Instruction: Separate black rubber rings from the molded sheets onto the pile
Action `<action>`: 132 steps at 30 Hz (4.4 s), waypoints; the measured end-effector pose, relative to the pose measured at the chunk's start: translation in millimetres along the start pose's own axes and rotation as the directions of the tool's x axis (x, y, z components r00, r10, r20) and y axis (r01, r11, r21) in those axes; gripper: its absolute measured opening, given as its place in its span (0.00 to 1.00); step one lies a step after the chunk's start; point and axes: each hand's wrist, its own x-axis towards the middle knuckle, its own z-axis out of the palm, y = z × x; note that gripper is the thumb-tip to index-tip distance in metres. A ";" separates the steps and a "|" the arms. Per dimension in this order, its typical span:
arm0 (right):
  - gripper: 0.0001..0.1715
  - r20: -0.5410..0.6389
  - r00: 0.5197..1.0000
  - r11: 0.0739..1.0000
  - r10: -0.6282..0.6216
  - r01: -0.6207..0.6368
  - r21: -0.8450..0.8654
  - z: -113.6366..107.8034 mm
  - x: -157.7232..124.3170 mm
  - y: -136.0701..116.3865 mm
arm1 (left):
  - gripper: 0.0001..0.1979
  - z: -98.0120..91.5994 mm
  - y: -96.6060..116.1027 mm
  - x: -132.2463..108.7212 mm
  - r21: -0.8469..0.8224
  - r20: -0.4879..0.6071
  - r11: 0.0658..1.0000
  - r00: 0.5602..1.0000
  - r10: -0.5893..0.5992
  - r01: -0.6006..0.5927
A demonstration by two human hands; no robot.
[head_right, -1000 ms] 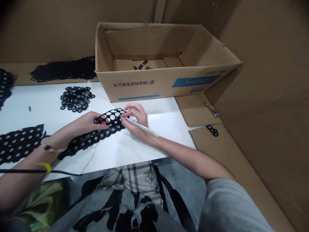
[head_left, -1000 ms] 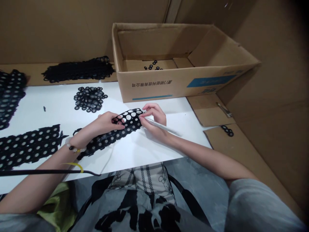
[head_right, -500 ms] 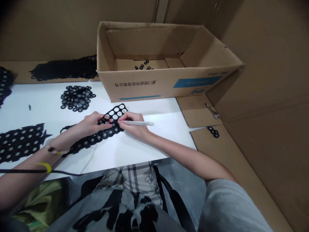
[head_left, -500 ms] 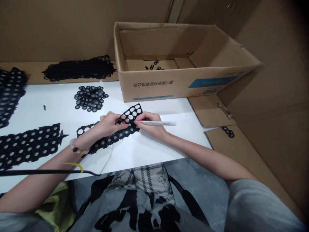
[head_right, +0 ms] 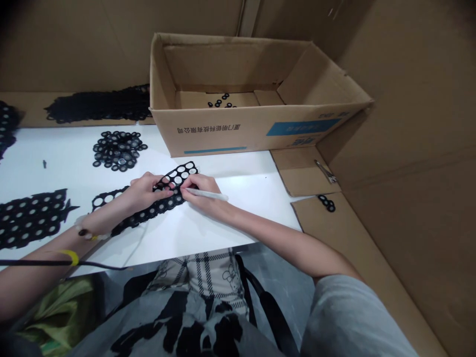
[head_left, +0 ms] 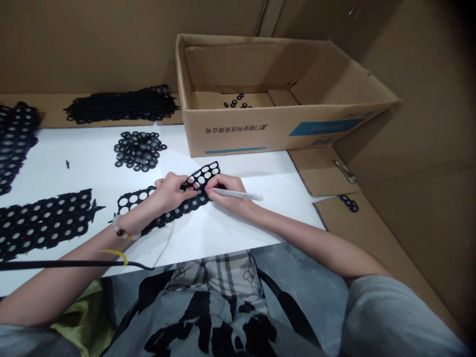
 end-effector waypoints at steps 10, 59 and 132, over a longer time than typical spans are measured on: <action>0.05 -0.084 0.996 0.999 0.011 -0.015 -0.052 -0.9 -3.2 -3.4 | 0.22 -18.2 -17.3 10.2 0.046 0.142 0.987 0.979 0.149 -0.157; 0.03 -0.101 0.994 0.994 -0.041 0.051 0.100 -1.5 -6.3 -2.0 | 0.16 -15.1 -18.1 4.5 0.132 0.103 0.936 0.944 0.315 -0.326; 0.03 0.013 0.999 0.993 0.053 -0.054 0.106 -1.1 -0.5 -0.9 | 0.15 -1.4 -5.7 -5.5 -0.118 0.028 0.966 0.971 0.236 -0.231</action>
